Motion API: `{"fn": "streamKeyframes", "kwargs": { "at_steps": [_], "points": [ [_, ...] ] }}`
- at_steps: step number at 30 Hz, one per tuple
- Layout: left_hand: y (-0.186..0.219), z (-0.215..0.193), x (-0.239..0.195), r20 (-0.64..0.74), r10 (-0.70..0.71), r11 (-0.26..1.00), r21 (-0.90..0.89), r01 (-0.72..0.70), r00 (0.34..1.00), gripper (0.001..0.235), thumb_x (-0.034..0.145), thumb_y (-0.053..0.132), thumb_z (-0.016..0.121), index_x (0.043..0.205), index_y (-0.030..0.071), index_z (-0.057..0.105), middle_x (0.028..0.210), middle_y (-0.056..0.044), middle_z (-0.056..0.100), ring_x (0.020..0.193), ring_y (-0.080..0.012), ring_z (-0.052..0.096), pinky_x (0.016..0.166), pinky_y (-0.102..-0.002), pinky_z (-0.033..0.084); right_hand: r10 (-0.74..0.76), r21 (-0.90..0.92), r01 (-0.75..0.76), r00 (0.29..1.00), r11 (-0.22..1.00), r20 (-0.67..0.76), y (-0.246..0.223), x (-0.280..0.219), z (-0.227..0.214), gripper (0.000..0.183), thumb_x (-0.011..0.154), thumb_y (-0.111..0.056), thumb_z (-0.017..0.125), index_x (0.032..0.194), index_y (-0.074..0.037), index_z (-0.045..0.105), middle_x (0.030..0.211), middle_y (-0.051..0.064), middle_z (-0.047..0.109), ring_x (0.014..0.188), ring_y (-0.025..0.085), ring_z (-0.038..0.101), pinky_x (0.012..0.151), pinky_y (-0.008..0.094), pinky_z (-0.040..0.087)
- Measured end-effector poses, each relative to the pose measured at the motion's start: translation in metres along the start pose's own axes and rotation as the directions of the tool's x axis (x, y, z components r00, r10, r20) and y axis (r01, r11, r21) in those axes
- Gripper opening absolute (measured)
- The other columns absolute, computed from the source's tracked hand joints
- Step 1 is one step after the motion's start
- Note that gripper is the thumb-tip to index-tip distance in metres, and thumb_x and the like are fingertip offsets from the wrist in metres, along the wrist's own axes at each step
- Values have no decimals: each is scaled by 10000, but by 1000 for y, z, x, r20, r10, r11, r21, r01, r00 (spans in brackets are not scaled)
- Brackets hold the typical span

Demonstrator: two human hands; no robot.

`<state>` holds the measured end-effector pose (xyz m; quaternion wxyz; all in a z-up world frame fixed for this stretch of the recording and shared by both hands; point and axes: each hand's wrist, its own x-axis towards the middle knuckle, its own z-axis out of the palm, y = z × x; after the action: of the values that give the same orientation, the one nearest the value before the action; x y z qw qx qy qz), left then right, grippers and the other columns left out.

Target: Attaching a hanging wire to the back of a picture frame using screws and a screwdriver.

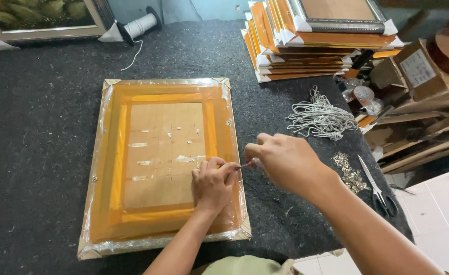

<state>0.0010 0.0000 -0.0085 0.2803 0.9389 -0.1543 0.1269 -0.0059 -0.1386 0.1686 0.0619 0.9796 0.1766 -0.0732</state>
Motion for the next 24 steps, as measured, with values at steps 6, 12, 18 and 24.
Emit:
{"fn": "streamKeyframes", "kwargs": {
  "at_steps": [6, 12, 18, 24],
  "points": [
    [1, 0, -1, 16, -10, 1000, 15, 9, 1000, 106, 727, 326, 619, 815, 383, 609, 811, 77, 499, 778, -153, 517, 650, -328, 396, 167, -24, -171, 914, 985, 369, 11, -6, 22, 328, 758, -240, 627, 1080, -253, 564, 872, 13, 649, 794, 213, 653, 658, 348, 536],
    [1, -3, 2, 85, -63, 998, -20, 65, 994, 107, 716, 337, 648, 812, 328, 602, 817, 85, 510, 791, -155, 530, 663, -328, 405, 299, 28, -345, 851, 938, 432, 38, -16, 86, 324, 787, -253, 569, 1110, -228, 560, 885, 39, 677, 811, 207, 663, 664, 343, 538],
    [1, 0, 2, 81, -67, 997, -32, 70, 994, 127, 692, 365, 648, 798, 326, 591, 821, 85, 508, 799, -157, 520, 684, -337, 391, 393, 125, -430, 887, 894, 243, 42, -15, 104, 440, 770, -311, 594, 1166, -142, 503, 1067, 90, 567, 956, 283, 596, 700, 413, 548],
    [2, -4, 3, 104, -72, 996, -41, 77, 992, 128, 691, 350, 635, 807, 322, 589, 830, 86, 509, 813, -160, 520, 699, -337, 387, 354, 435, -373, 927, 820, 128, -1, 7, 93, 240, 815, -299, 526, 1030, -215, 592, 883, 2, 666, 853, 223, 631, 673, 358, 533]
  ]
}}
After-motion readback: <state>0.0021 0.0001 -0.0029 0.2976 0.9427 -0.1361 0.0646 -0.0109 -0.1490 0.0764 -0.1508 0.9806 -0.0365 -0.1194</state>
